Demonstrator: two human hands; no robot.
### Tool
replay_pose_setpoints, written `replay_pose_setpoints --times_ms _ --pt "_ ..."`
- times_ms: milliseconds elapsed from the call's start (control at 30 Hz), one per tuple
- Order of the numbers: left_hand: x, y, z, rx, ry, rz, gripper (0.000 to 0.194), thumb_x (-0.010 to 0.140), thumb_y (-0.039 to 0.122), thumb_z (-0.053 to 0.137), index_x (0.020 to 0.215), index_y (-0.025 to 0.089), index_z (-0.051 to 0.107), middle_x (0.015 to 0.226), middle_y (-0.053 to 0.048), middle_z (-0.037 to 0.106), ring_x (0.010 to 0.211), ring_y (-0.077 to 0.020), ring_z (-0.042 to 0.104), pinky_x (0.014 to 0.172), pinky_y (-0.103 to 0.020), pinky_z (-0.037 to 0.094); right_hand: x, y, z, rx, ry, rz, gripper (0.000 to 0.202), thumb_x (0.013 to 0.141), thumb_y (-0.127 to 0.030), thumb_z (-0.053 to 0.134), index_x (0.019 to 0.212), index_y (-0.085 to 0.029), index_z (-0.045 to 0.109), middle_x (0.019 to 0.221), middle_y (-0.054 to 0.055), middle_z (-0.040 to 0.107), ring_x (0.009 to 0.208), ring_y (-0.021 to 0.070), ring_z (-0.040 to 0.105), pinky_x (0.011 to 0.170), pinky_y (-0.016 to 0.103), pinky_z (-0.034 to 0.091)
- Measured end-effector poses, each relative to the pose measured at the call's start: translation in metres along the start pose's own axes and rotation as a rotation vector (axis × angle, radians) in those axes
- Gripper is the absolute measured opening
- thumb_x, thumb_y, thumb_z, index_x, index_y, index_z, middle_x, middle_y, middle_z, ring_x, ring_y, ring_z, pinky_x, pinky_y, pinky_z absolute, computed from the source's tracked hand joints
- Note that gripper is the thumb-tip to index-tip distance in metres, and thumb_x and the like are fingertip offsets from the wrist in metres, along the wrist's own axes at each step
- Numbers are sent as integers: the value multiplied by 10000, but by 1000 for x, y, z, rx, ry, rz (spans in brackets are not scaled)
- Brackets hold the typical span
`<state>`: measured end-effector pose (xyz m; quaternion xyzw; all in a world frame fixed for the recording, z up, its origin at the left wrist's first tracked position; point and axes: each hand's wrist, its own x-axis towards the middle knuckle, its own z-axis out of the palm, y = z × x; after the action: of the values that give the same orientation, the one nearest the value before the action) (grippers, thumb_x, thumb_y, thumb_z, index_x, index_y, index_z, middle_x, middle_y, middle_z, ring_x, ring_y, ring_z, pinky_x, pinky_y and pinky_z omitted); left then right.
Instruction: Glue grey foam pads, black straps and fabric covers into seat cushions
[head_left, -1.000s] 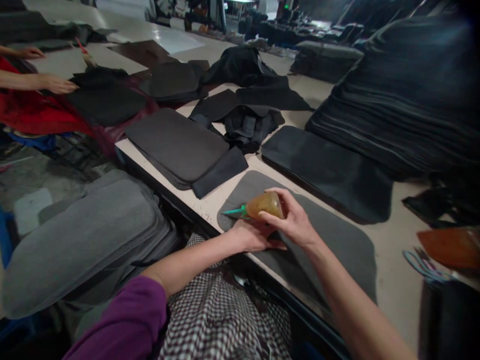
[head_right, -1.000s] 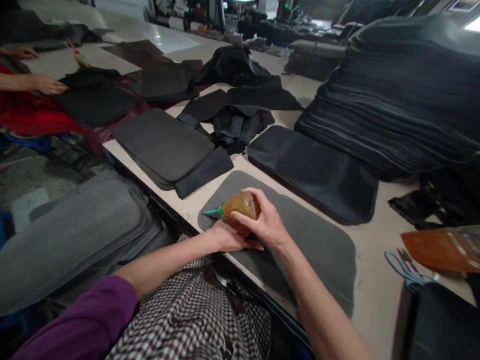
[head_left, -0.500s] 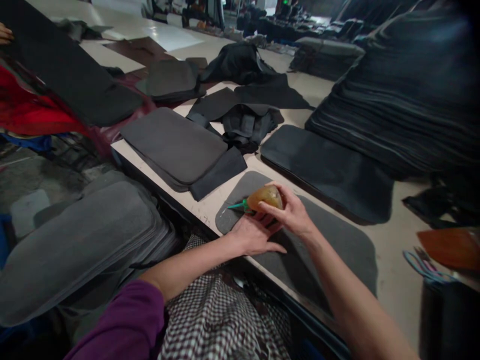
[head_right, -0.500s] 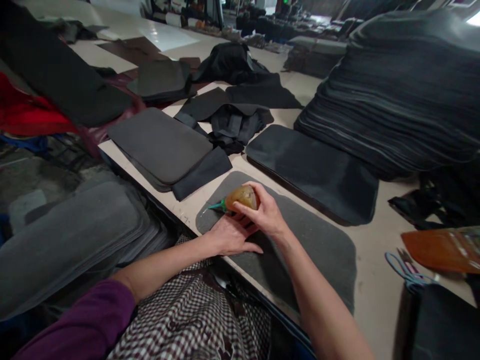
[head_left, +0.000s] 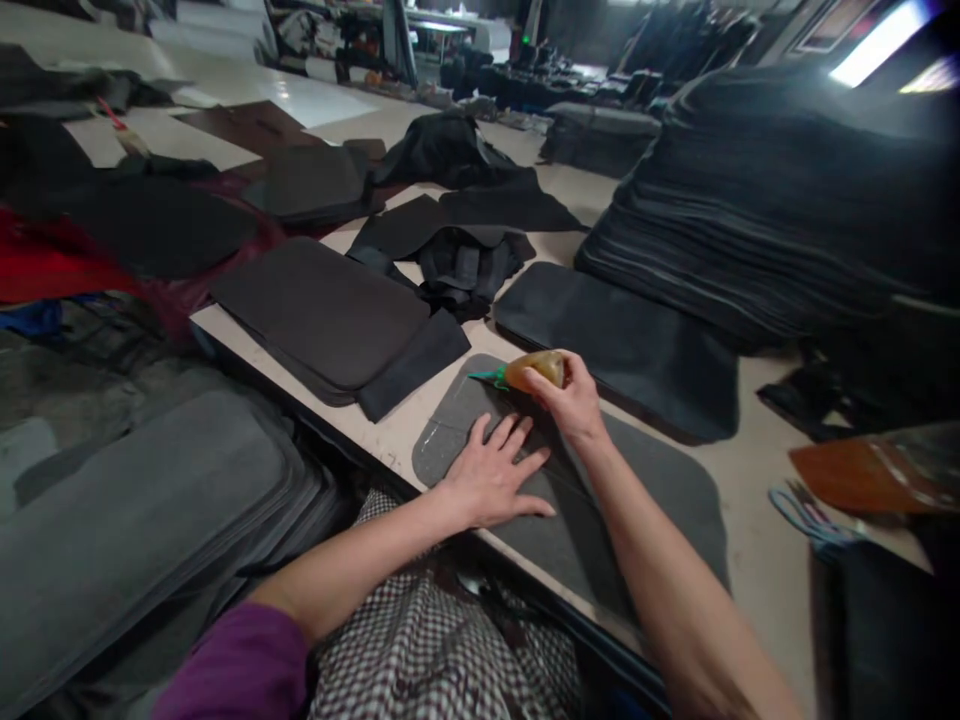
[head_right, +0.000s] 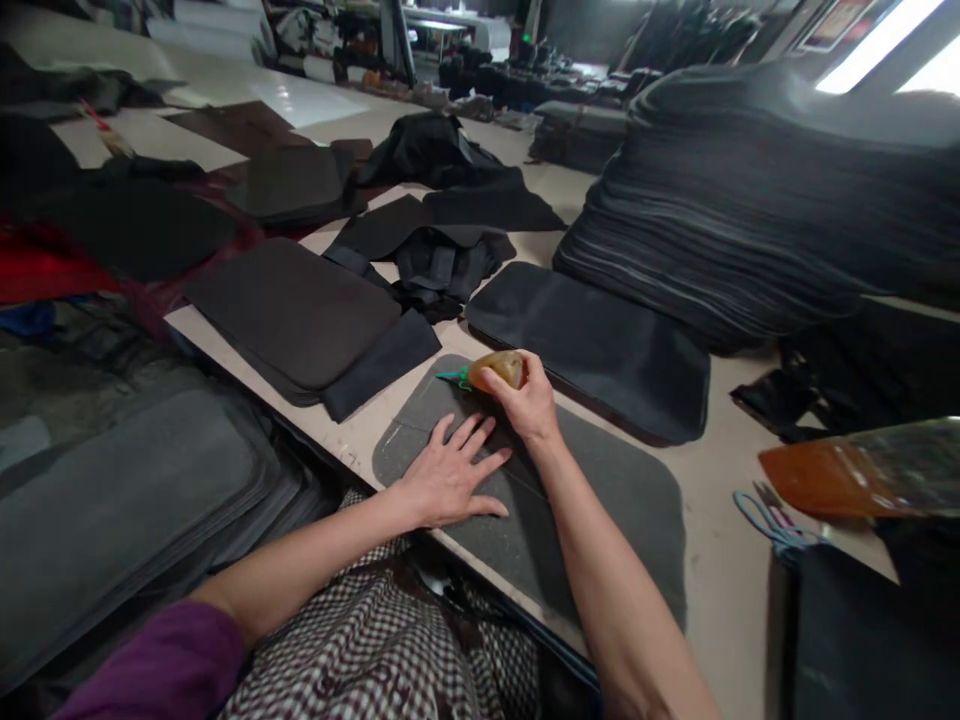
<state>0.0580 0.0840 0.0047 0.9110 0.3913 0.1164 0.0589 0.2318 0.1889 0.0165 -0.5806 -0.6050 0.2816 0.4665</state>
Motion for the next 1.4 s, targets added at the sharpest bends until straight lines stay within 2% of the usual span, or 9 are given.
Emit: replay_pose_setpoints --times_ms 133,300,467,533,600,733,867,1100,1400 --pt "1 1 2 -6 -5 -20 865 910 841 210 1562 310 411 1675 -171 262 1569 -354 181 1227 -649 148 -5 2 2 13 86 20 646 734 -619 781 1192 -206 587 1065 59 671 934 255 646 836 413 569" --pt "1 1 3 12 -17 -16 834 934 814 208 1562 304 410 1674 -168 268 1568 -350 187 1226 -649 147 -15 -3 2 134 129 173 664 728 -654 765 1184 -211 572 999 49 669 650 184 608 540 322 523" --pt "9 -3 -4 38 -22 -21 765 984 742 195 1545 277 428 1622 -129 391 1519 -305 296 1197 -589 270 -15 -4 3 218 133 302 676 727 -686 734 1169 -202 567 948 51 674 543 161 578 437 297 447" --pt "17 -7 -9 54 -11 -36 738 1004 707 210 1547 254 421 1580 -126 450 1453 -293 392 1151 -542 351 -13 -3 2 190 154 298 690 698 -681 758 1159 -200 578 950 62 679 559 175 588 456 313 463" --pt "26 -13 -10 84 9 -56 739 1007 699 232 1557 237 408 1577 -141 448 1435 -300 415 1135 -526 372 -10 -3 2 134 185 267 704 689 -681 758 1172 -200 582 986 78 686 653 213 629 536 347 518" --pt "36 -24 -2 114 11 -74 831 965 770 235 1584 233 372 1658 -169 311 1546 -319 250 1222 -575 239 -6 -2 3 1 252 160 711 691 -682 738 1180 -189 585 1095 119 690 939 294 658 792 424 569" --pt "36 -28 9 107 -23 -80 891 920 832 240 1612 276 311 1675 -170 270 1570 -332 196 1232 -623 184 -8 -3 -1 -83 285 120 684 692 -666 739 1153 -183 593 1108 128 692 984 309 650 895 453 530" --pt "35 -27 9 126 -41 -70 842 928 820 240 1605 327 331 1678 -170 260 1569 -349 198 1219 -642 192 -21 3 -36 -170 331 138 656 720 -670 715 1148 -187 603 1113 137 697 999 310 647 891 449 527" --pt "37 -25 9 210 -73 -72 825 943 801 202 1612 331 313 1699 -145 213 1577 -331 182 1219 -617 212 -59 19 -114 -260 416 249 637 719 -663 738 1139 -200 618 1040 111 702 936 302 658 821 431 539"
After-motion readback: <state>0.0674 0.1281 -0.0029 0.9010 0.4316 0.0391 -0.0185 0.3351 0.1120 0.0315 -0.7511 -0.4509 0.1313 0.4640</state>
